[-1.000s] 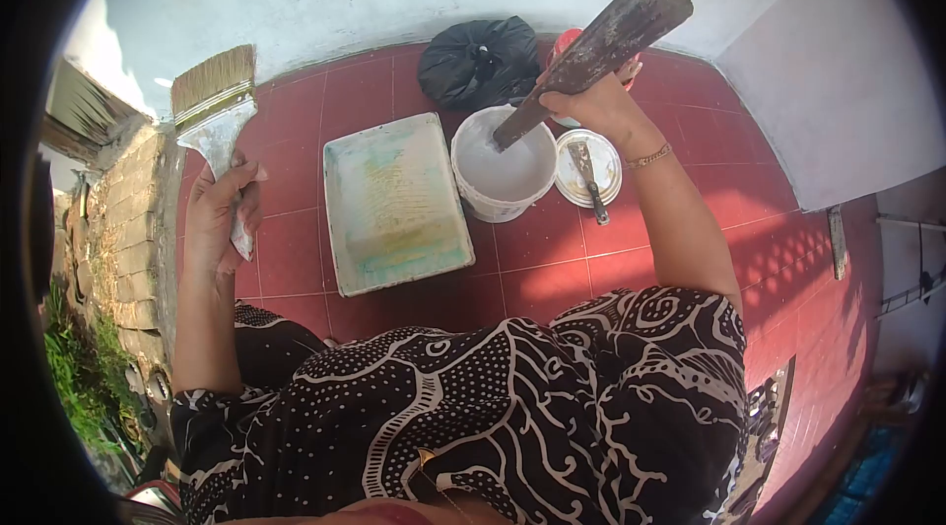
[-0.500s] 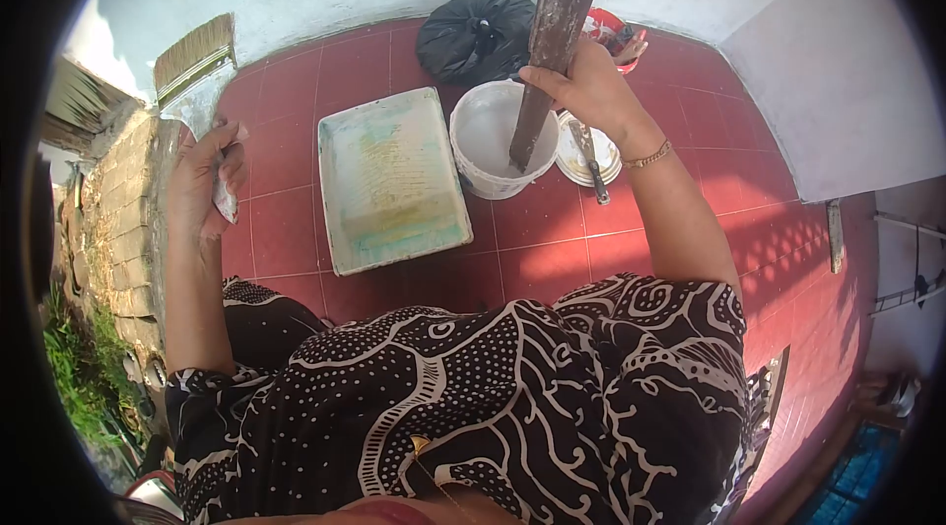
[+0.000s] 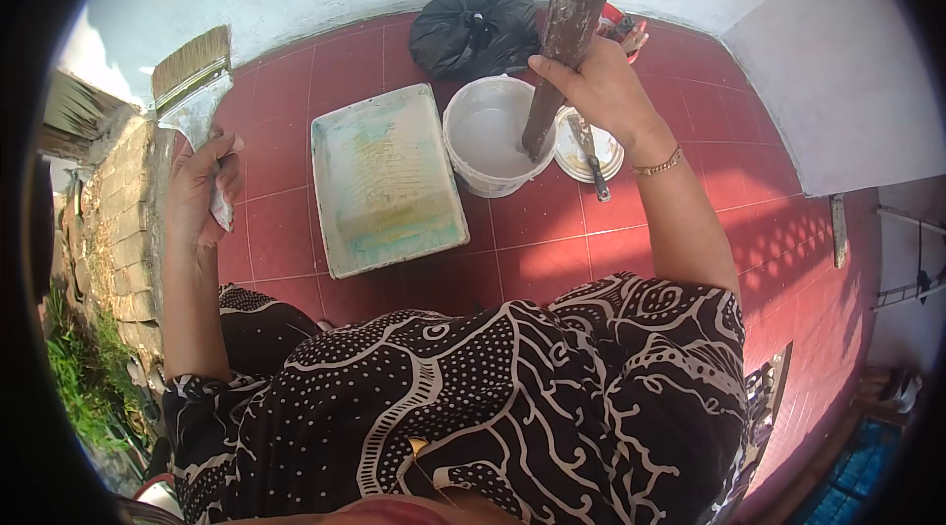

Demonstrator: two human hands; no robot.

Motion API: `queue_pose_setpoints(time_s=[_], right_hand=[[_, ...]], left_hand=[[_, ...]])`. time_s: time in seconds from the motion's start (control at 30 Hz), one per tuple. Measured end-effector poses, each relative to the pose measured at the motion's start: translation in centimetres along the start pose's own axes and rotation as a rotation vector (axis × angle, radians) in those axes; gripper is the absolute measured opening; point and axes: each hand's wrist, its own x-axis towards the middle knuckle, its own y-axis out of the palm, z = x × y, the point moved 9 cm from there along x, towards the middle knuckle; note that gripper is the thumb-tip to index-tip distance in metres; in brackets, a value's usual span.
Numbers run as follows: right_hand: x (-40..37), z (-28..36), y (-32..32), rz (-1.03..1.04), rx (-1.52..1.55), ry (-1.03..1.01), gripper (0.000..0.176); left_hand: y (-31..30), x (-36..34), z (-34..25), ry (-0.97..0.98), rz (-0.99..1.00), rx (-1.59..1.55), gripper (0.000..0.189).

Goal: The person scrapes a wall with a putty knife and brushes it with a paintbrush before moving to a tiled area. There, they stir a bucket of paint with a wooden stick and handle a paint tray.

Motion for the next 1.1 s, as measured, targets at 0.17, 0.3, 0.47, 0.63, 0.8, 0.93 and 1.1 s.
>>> queue_pose_setpoints(time_s=[0.17,0.3,0.47,0.63,0.8,0.93,1.1], right_hand=[[-0.6,0.7,1.2,0.002,0.283,0.032,0.024],[0.4,-0.7,1.3,-0.098,0.287,-0.057,0.027],[-0.1,-0.4,-0.4,-0.152,0.097,-0.095,0.031],[-0.9,-0.5,-0.3,-0.108,0.146,0.102,0.026],[-1.0,-0.9,-1.9,-0.212,0.365,0.064,0.026],[-2.3,-0.5,-6.3,-0.296,0.442,0.085,0.027],[-4.9,0.5,-10.8,-0.466,0.397,0.016,0.031]], left_hand=[[0.1,0.1,0.1,0.003,0.014,0.014,0.01],[0.2,0.0,0.0,0.0,0.013,0.011,0.01],[0.0,-0.5,-0.5,0.024,0.022,0.009,0.01],[-0.2,-0.7,-0.6,0.028,0.025,0.008,0.01],[-0.2,-0.9,-0.7,0.026,0.024,0.005,0.01],[-0.3,-1.0,-0.6,0.021,0.027,-0.002,0.01],[-0.4,-1.0,-0.6,0.017,0.012,0.018,0.01]])
